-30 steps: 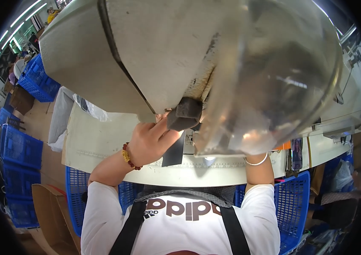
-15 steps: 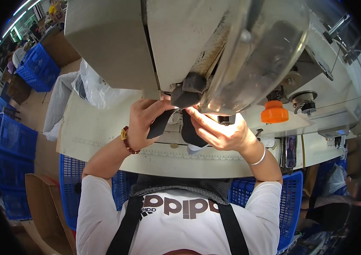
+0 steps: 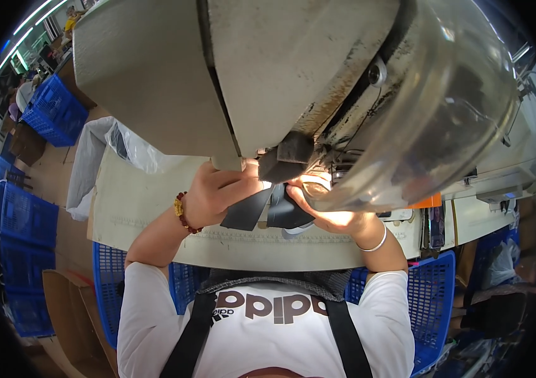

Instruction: Using a sewing machine to stitch together components of a shoe upper in a manufacturing setting.

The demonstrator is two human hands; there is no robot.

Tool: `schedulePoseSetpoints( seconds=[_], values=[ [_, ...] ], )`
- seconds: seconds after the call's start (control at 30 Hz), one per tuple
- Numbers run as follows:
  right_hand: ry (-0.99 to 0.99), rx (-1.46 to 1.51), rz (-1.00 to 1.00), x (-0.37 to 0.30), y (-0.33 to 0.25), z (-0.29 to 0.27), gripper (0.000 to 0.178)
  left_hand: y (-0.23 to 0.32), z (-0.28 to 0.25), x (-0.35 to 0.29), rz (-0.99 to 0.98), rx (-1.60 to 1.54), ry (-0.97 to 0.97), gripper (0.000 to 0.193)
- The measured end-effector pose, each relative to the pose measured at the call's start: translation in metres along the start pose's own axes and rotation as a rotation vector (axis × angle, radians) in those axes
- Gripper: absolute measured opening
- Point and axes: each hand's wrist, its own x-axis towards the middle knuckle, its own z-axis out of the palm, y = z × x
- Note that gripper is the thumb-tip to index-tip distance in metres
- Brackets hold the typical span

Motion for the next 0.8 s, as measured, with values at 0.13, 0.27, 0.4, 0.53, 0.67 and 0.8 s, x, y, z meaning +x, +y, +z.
schedulePoseSetpoints(
  seconds=[0.13, 0.27, 0.4, 0.53, 0.67, 0.8],
  values=[
    [-0.117, -0.203, -0.168, -0.011, -0.001, -0.005, 0.032, 0.003, -0.001, 0.001, 0.113, 0.115, 0.044, 0.030],
    [-0.087, -0.162, -0.159, -0.016, -0.004, -0.008, 0.034, 0.008, -0.008, 0.010, 0.182, 0.158, 0.066, 0.031],
    [-0.089, -0.162, -0.148, -0.013, -0.006, -0.009, 0.036, 0.012, -0.006, 0.017, 0.209, 0.206, 0.078, 0.029],
    [-0.119, -0.161, -0.101, -0.006, -0.009, -0.009, 0.038, 0.018, 0.002, 0.016, 0.216, 0.271, 0.099, 0.025],
    [-0.178, -0.149, -0.043, 0.005, -0.009, -0.012, 0.041, 0.019, 0.005, 0.011, 0.258, 0.313, 0.124, 0.021],
    [-0.229, -0.080, 0.024, 0.015, -0.014, -0.017, 0.042, 0.023, 0.011, 0.010, 0.204, 0.280, 0.104, 0.018]
  ],
)
